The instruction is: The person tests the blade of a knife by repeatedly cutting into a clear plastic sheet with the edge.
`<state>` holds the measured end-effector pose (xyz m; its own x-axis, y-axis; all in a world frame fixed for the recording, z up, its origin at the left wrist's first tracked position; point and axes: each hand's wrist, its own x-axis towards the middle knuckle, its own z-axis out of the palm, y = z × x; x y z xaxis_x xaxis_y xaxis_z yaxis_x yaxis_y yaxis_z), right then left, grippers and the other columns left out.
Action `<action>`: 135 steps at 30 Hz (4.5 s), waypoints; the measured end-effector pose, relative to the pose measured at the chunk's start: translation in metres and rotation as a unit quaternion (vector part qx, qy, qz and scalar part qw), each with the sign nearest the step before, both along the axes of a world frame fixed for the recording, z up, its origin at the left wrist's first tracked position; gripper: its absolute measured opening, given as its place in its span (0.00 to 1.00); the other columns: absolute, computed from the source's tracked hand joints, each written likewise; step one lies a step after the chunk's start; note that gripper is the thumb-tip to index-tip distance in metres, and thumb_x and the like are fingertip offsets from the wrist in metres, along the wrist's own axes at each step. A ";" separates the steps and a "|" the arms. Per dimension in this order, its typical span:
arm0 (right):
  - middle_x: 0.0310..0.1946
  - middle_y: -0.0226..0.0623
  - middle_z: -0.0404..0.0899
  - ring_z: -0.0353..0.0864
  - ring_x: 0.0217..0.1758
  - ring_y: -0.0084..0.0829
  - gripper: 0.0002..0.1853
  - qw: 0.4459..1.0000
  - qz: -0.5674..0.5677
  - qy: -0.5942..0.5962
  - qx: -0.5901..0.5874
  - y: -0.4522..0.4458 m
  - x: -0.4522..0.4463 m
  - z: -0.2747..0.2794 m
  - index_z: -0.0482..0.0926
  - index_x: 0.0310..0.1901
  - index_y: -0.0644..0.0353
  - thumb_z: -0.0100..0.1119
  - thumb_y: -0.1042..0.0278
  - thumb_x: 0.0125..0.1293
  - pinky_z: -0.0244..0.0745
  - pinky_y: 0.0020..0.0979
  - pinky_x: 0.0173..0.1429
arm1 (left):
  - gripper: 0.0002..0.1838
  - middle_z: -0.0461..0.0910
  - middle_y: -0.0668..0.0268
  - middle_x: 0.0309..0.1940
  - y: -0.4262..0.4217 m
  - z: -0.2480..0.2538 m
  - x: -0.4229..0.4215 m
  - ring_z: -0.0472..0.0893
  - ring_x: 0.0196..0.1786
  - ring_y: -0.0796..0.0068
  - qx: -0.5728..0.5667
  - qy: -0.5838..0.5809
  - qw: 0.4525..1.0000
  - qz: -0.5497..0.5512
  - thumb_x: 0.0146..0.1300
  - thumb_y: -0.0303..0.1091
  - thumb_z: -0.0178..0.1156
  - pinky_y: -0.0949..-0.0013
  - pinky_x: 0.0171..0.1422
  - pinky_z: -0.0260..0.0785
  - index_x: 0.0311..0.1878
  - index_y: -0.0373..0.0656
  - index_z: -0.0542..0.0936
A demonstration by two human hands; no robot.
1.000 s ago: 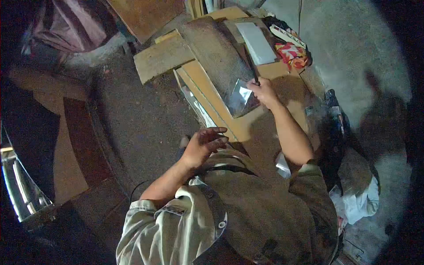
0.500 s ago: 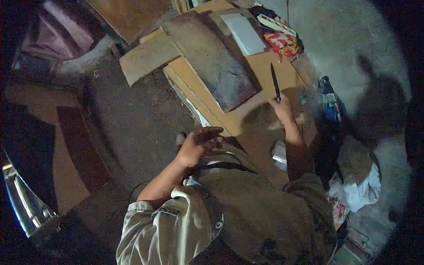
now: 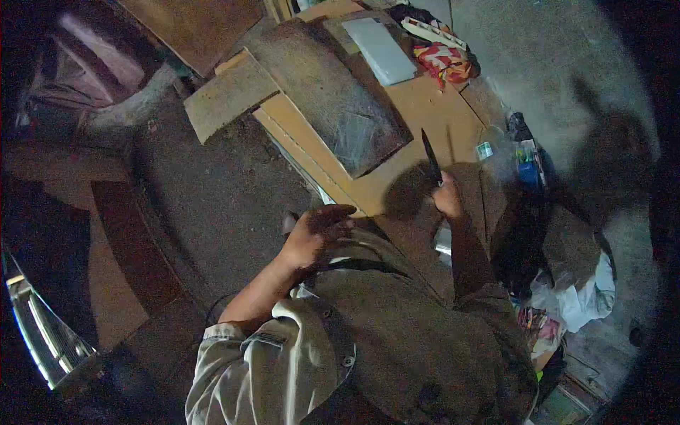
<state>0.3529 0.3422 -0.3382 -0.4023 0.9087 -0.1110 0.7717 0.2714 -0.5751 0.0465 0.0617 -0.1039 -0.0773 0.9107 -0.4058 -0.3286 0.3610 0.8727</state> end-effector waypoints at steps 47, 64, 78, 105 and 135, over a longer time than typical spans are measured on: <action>0.26 0.25 0.74 0.68 0.24 0.14 0.12 0.887 0.060 0.333 -0.314 -0.138 -0.156 0.307 0.75 0.36 0.60 0.67 0.71 0.52 0.62 0.19 0.24 | 0.11 0.83 0.64 0.33 0.006 0.032 -0.006 0.80 0.35 0.78 0.100 -0.076 0.968 0.218 0.65 0.37 0.58 0.76 0.39 0.69 0.41 0.37 0.80; 0.34 0.29 0.76 0.73 0.38 0.19 0.12 0.885 0.085 0.354 -0.290 -0.143 -0.157 0.329 0.74 0.39 0.64 0.65 0.71 0.55 0.69 0.23 0.46 | 0.09 0.83 0.63 0.33 -0.006 0.042 -0.010 0.81 0.36 0.76 0.133 -0.100 0.953 0.255 0.65 0.32 0.57 0.72 0.42 0.72 0.42 0.35 0.79; 0.21 0.25 0.70 0.65 0.20 0.15 0.08 0.865 0.095 0.405 -0.279 -0.150 -0.166 0.328 0.74 0.41 0.62 0.57 0.71 0.61 0.59 0.19 0.26 | 0.05 0.83 0.64 0.37 -0.015 0.050 -0.013 0.80 0.40 0.76 0.193 -0.007 0.946 0.262 0.62 0.23 0.58 0.72 0.49 0.71 0.40 0.36 0.81; 0.34 0.32 0.78 0.73 0.31 0.16 0.24 0.815 0.086 0.486 -0.303 -0.160 -0.178 0.318 0.69 0.52 0.63 0.66 0.75 0.54 0.66 0.17 0.33 | 0.12 0.82 0.63 0.33 -0.011 0.056 -0.013 0.81 0.35 0.76 0.132 -0.089 0.948 0.276 0.65 0.34 0.57 0.72 0.42 0.72 0.41 0.33 0.80; 0.33 0.37 0.79 0.77 0.30 0.22 0.22 0.857 0.107 0.469 -0.186 -0.156 -0.213 0.342 0.67 0.53 0.65 0.61 0.80 0.56 0.73 0.23 0.37 | 0.11 0.83 0.64 0.29 -0.015 0.073 -0.041 0.81 0.31 0.79 0.176 0.026 0.927 0.329 0.62 0.35 0.61 0.78 0.32 0.67 0.40 0.35 0.81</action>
<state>0.1401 0.1857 0.0037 -0.6261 0.7749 0.0865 -0.1210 0.0130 -0.9926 0.0059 0.0464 -0.0306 -0.6748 0.7345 -0.0716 -0.3298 -0.2134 0.9196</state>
